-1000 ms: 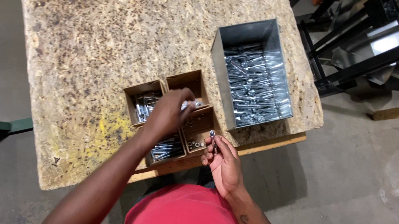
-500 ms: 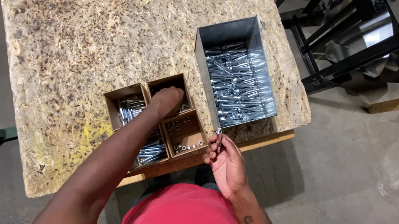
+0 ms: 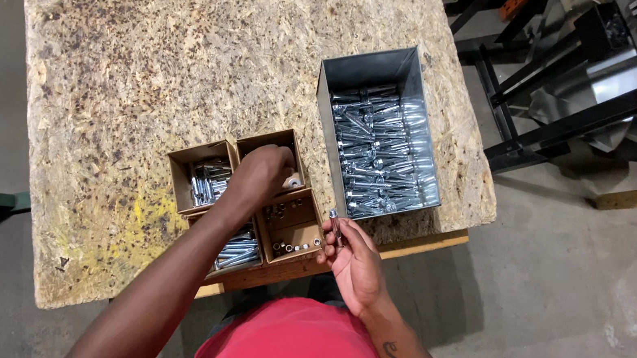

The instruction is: The person repeatedly picks a bolt from a cardboard box, threads a nut onto it, and places the assembled fastener into a metal bin. The person continues this process throughout the clip.

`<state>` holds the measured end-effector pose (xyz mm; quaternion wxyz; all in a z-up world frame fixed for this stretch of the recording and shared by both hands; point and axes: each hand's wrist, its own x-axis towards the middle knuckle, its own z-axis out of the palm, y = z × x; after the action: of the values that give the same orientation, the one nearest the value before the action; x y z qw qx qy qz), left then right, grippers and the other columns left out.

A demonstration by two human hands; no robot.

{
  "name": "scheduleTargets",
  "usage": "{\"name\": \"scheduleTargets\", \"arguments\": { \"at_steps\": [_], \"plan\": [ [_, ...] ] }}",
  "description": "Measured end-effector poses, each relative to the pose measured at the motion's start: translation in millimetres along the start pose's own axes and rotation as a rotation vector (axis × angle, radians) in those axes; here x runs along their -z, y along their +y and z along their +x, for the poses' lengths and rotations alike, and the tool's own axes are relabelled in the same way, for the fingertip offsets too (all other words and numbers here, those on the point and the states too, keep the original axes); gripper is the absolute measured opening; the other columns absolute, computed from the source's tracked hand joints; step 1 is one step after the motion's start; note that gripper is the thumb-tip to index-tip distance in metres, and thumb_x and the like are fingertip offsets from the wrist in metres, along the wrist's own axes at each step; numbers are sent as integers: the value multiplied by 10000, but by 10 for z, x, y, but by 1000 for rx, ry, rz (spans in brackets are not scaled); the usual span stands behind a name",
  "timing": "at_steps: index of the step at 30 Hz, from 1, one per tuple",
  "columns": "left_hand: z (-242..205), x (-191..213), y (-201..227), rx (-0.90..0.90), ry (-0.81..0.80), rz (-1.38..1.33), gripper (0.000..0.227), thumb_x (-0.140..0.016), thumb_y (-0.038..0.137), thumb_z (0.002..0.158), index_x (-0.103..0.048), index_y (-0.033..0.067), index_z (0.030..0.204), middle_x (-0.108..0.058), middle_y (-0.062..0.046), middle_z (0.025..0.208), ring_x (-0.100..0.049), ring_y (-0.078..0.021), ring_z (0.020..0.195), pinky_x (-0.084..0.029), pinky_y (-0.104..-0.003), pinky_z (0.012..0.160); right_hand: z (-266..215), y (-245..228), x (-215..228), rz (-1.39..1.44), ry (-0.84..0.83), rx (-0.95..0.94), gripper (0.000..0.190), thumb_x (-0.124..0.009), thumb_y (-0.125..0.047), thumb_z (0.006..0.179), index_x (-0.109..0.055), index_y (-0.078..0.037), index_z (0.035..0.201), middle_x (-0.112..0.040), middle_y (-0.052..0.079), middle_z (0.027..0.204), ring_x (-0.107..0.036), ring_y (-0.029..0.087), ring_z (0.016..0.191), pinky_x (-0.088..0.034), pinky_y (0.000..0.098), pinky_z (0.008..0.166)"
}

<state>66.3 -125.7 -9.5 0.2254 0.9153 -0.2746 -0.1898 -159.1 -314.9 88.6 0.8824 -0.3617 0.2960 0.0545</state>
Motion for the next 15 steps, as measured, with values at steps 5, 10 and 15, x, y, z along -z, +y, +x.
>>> {"name": "scheduleTargets", "arguments": {
  "at_steps": [5, 10, 15],
  "plan": [
    [-822, 1047, 904, 114, 39, -739, 144, -852, 197, 1074, -881, 111, 1186, -895, -87, 1007, -834, -228, 926, -677, -365, 816, 36, -34, -93, -65, 9, -5, 317, -625, -236, 1207, -714, 44, 1327, -577, 52, 977, -625, 149, 835, -673, 368, 760],
    [-1070, 1101, 1208, 157, -16, -1111, 175, -875, 110, 1062, -871, -12, 1187, -853, -110, 965, -793, -189, 879, -692, -307, 771, 180, 26, -89, -104, -5, -6, 282, -639, -212, 1195, -715, 36, 1308, -573, 58, 962, -626, 148, 827, -692, 353, 758],
    [-1135, 1050, 1333, 140, 10, -1166, 151, -848, 103, 1047, -863, -14, 1142, -777, -67, 857, -722, -138, 844, -657, -278, 758, 151, -88, -279, -155, -64, 18, 199, -649, -173, 1170, -715, 6, 1224, -559, 62, 928, -591, 153, 845, -688, 357, 759]
  ]
}}
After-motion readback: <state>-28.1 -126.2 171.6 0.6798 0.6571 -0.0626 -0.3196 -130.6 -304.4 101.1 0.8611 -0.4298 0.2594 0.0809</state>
